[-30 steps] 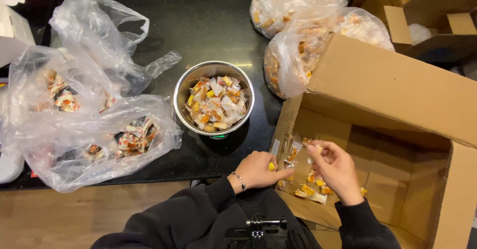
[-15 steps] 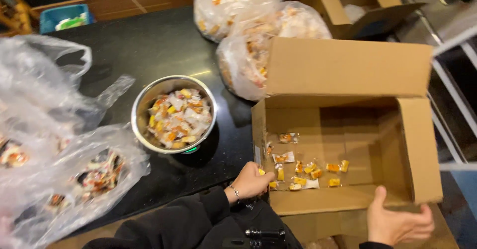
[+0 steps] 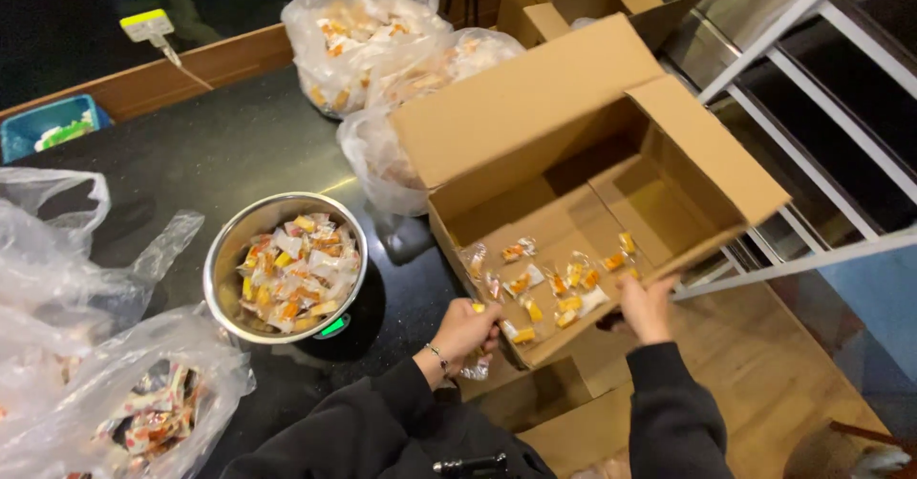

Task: Sorting and weighing individually wrapped snacks and packing them into boxes

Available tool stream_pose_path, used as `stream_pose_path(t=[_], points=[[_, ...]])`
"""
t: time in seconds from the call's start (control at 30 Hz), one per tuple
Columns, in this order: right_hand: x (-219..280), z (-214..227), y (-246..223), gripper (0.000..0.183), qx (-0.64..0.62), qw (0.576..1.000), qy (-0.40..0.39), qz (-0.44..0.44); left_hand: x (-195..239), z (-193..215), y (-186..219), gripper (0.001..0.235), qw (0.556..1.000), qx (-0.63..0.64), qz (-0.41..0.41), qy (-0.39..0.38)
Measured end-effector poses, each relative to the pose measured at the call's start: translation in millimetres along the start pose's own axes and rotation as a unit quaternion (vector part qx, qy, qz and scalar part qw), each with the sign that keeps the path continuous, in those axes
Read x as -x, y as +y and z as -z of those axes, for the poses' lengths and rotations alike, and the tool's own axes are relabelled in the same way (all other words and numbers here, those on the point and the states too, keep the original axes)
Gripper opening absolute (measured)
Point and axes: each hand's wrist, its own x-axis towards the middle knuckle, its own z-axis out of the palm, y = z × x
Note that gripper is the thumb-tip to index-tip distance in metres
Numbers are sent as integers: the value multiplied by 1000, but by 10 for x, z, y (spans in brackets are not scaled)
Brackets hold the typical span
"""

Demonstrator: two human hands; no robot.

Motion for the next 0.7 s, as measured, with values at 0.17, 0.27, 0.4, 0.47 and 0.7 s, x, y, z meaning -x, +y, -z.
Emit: stream_pose_path(t=[0.17, 0.27, 0.4, 0.47, 0.7], points=[[-23, -210, -113, 119, -108, 992, 1, 65, -131, 79, 137, 23, 1000, -10, -22, 16], [21, -191, -186, 124, -130, 989, -30, 59, -245, 110, 133, 24, 999, -11, -41, 26], [812, 288, -659, 116, -183, 979, -79, 35, 163, 59, 367, 32, 998, -20, -56, 7], [1049, 507, -739, 119, -223, 967, -121, -2, 398, 66, 513, 36, 998, -22, -60, -16], [938, 232, 771, 106, -312, 944, -106, -23, 399, 721, 193, 39, 979, 120, 11, -164]])
